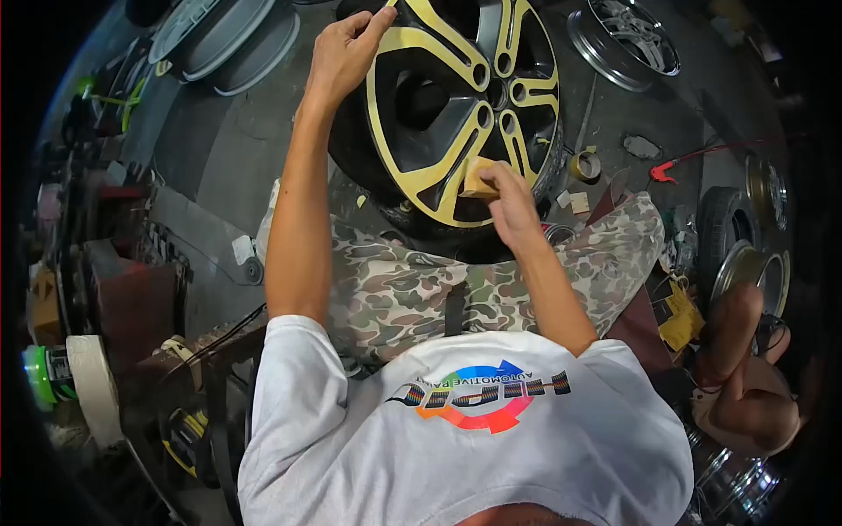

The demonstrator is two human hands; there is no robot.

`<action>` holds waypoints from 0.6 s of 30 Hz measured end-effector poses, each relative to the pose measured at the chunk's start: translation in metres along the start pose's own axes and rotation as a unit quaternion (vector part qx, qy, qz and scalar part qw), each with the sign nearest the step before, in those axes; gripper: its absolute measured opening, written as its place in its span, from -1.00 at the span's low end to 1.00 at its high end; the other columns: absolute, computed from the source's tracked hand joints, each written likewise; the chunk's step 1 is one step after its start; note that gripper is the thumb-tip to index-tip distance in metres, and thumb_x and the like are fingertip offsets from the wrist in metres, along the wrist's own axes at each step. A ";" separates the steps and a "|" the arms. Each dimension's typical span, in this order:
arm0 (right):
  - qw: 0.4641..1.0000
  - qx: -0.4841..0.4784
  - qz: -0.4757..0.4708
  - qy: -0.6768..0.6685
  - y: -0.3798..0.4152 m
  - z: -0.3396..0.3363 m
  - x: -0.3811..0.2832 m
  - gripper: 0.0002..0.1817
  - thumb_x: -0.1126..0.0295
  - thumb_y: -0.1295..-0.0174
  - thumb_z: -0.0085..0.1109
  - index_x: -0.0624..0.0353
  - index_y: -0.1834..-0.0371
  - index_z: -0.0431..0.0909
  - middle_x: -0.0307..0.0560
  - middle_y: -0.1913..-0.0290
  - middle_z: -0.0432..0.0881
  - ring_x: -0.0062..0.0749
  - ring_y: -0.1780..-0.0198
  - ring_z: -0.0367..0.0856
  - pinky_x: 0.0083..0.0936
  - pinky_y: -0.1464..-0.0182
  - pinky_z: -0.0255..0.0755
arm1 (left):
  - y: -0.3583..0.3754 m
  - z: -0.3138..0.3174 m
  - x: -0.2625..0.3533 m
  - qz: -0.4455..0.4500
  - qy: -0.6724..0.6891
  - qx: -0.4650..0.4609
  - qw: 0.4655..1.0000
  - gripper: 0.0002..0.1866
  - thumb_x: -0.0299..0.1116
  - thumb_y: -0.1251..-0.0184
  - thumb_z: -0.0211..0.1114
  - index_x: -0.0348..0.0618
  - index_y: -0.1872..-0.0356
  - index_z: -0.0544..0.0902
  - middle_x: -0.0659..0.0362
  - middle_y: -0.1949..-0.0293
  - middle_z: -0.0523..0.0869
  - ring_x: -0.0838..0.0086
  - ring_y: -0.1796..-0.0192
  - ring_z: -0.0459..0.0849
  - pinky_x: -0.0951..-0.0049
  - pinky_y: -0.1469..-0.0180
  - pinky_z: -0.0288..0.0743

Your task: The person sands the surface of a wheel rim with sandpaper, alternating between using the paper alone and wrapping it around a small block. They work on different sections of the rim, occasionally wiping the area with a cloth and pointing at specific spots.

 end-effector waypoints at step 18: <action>0.988 0.015 -0.056 0.145 0.024 -0.021 -0.030 -0.61 0.38 -0.41 0.39 0.33 -0.20 0.54 -0.06 0.10 0.76 -0.49 0.22 0.80 -0.65 0.29 0.73 | 0.008 0.025 -0.004 0.033 0.243 0.108 0.963 -0.57 -0.24 -0.53 0.41 -0.05 0.57 0.46 0.49 0.50 0.39 0.77 0.40 0.29 0.60 0.40 0.16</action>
Point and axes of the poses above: each hand's wrist, its own y-axis away from the middle knuckle, its own z-axis out of the palm, x = y × z, the point moved 2 cm from there along -y, towards the middle knuckle
